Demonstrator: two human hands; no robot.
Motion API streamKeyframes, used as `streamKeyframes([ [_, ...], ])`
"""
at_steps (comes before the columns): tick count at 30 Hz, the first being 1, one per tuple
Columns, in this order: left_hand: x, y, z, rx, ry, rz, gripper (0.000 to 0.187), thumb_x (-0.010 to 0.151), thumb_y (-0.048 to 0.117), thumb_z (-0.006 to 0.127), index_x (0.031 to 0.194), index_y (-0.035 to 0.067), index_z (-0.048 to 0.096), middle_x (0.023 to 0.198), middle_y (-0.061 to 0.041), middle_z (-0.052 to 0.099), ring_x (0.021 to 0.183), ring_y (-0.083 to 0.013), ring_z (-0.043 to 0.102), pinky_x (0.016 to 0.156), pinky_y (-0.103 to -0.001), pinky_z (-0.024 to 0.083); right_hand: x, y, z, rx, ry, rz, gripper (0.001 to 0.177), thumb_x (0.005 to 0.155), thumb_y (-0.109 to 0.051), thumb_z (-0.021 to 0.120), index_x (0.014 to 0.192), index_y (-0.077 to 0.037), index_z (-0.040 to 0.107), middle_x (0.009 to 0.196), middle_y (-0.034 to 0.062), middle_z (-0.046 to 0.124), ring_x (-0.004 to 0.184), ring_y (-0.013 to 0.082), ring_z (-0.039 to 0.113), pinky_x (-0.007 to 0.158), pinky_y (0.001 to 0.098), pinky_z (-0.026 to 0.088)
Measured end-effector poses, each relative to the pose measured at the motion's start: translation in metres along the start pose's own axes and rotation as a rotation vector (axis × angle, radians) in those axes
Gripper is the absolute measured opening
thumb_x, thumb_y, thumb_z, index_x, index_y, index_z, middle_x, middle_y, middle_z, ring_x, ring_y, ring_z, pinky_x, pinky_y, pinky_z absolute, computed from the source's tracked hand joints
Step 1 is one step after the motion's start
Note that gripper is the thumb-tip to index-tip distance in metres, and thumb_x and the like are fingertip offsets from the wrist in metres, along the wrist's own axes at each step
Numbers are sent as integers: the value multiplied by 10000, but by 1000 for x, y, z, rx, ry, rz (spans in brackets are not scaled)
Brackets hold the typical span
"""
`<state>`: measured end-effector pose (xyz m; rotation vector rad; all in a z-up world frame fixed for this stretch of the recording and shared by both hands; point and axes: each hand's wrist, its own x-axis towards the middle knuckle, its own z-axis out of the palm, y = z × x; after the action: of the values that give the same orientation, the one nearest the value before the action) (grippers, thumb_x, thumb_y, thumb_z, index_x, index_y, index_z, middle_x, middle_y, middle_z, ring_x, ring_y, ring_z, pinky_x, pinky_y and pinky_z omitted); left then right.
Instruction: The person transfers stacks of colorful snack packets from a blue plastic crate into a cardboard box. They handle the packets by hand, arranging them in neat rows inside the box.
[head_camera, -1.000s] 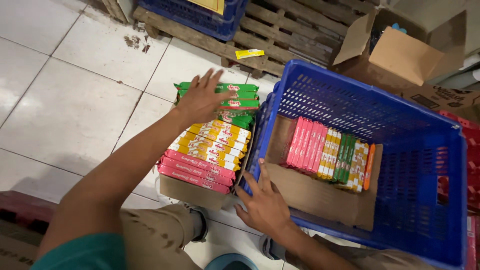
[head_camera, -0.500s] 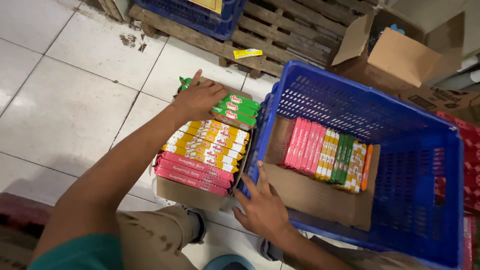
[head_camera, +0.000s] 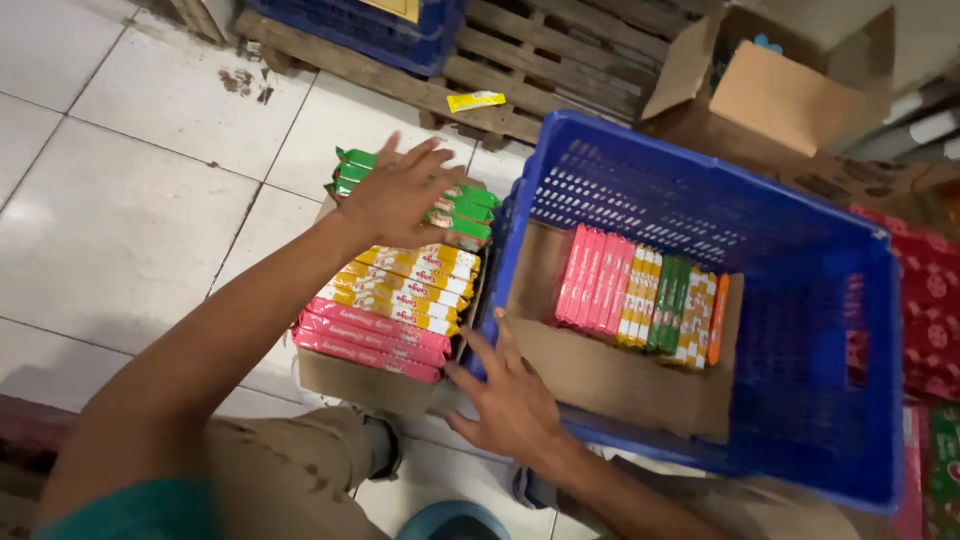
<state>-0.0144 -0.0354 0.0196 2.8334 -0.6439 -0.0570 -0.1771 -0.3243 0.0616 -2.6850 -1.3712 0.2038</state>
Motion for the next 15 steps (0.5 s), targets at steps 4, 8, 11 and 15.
streamKeyframes([
  [4,5,66,-27,14,302,283,568,975,421,598,1409,58,560,1489,-227,491,1394,-437,456,1126,-615,347,3,23,16,508,424,104,378,850,-394,780,1143,-172,690,1385,134,533,1303,459,548,925,530,580],
  [8,-1,123,4,-154,444,390,272,917,178,652,1118,-5,665,1245,-227,596,1186,-435,629,1001,-471,535,8,104,59,739,524,301,115,879,-252,618,950,-199,691,884,6,666,936,232,716,781,352,578],
  [11,9,143,57,-273,317,295,229,838,235,682,1017,92,686,1119,-128,619,1091,-376,660,1016,-463,517,3,208,98,723,583,418,79,914,-80,671,966,-107,723,959,119,716,928,316,723,682,368,637],
  [15,1,188,69,-217,118,26,274,896,421,642,997,185,739,1167,-102,682,1357,-334,556,1246,-583,219,-23,286,118,511,404,591,57,870,-252,735,910,-212,728,816,60,743,833,313,744,741,467,591],
])
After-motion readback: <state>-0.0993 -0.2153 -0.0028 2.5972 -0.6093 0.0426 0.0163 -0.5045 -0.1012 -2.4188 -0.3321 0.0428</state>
